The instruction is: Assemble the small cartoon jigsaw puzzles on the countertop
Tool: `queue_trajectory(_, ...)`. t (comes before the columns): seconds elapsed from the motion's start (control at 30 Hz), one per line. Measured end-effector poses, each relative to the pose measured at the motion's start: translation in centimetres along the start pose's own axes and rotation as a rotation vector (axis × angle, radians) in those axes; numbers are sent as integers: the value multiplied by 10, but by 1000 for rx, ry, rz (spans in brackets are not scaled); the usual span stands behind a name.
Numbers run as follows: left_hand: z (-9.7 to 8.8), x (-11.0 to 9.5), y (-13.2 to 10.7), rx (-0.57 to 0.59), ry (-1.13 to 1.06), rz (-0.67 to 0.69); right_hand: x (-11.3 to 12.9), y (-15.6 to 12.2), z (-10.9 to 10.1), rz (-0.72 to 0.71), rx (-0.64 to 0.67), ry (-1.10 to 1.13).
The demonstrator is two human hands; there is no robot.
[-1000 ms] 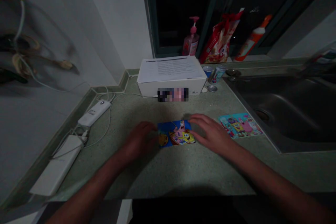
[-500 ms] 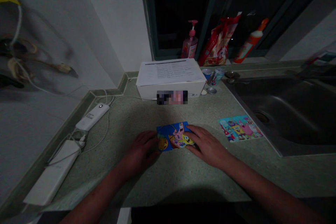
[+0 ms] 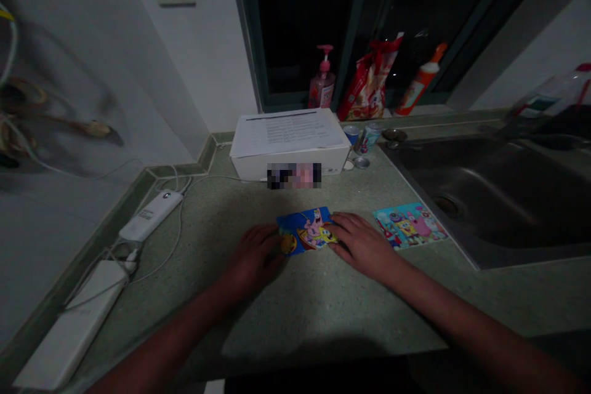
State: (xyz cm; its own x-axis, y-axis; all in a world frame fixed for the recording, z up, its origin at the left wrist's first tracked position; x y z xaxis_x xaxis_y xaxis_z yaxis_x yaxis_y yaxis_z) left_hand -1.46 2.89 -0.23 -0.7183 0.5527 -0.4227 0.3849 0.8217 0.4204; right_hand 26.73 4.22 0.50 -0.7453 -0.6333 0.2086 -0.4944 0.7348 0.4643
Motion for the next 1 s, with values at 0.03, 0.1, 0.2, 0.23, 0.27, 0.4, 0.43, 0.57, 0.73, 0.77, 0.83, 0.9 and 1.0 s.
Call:
queue_trajectory(0.03,2,0,4,-5,-1,3,-3,0,-1,0,0,-16)
queue_trajectory(0.1,6,-1,10,-11,-3,9,-8,0,-1,0,1,-48)
queue_trajectory(0.2,12,-4,20,-10,7,17,-15,-1,-1,5,-6,-90)
queue_trajectory(0.23,14,-6,23,-10,14,21,-18,-1,-1,8,-11,-100)
queue_trajectory(0.27,16,-7,27,-8,21,24,-20,0,-2,12,-17,-108)
queue_trajectory(0.4,28,-10,40,0,51,14,-29,1,-5,40,-41,-122)
queue_trajectory(0.43,31,-10,43,3,58,11,-31,1,-6,53,-50,-119)
queue_trajectory(0.57,38,-8,49,-13,68,-7,-35,-1,-5,113,-95,-113)
queue_trajectory(0.73,35,-3,48,-38,36,-39,-34,-7,-4,153,-139,-113)
queue_trajectory(0.77,34,-3,48,-42,29,-37,-34,-8,-5,163,-145,-100)
queue_trajectory(0.83,33,-3,47,-44,18,-25,-36,-9,-7,192,-160,-67)
queue_trajectory(0.9,33,-4,46,-35,14,-24,-37,-9,-8,219,-174,-40)
queue_trajectory(1.0,34,-4,47,-21,15,-37,-38,-10,-9,231,-197,-12)
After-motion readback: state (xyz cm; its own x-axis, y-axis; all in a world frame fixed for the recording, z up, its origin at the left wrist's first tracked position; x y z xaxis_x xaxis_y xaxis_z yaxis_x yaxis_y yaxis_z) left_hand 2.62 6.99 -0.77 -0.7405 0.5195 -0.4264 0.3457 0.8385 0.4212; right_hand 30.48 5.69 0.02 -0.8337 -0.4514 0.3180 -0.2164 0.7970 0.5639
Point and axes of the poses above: each hand's wrist, its own y-axis towards the middle knuckle, its own z-axis out of the palm, x = y × z, the point moved 4 cm from there along y, towards the middle knuckle, and after that the axes turned 12 degrees about -x, right-handed, at the moved point
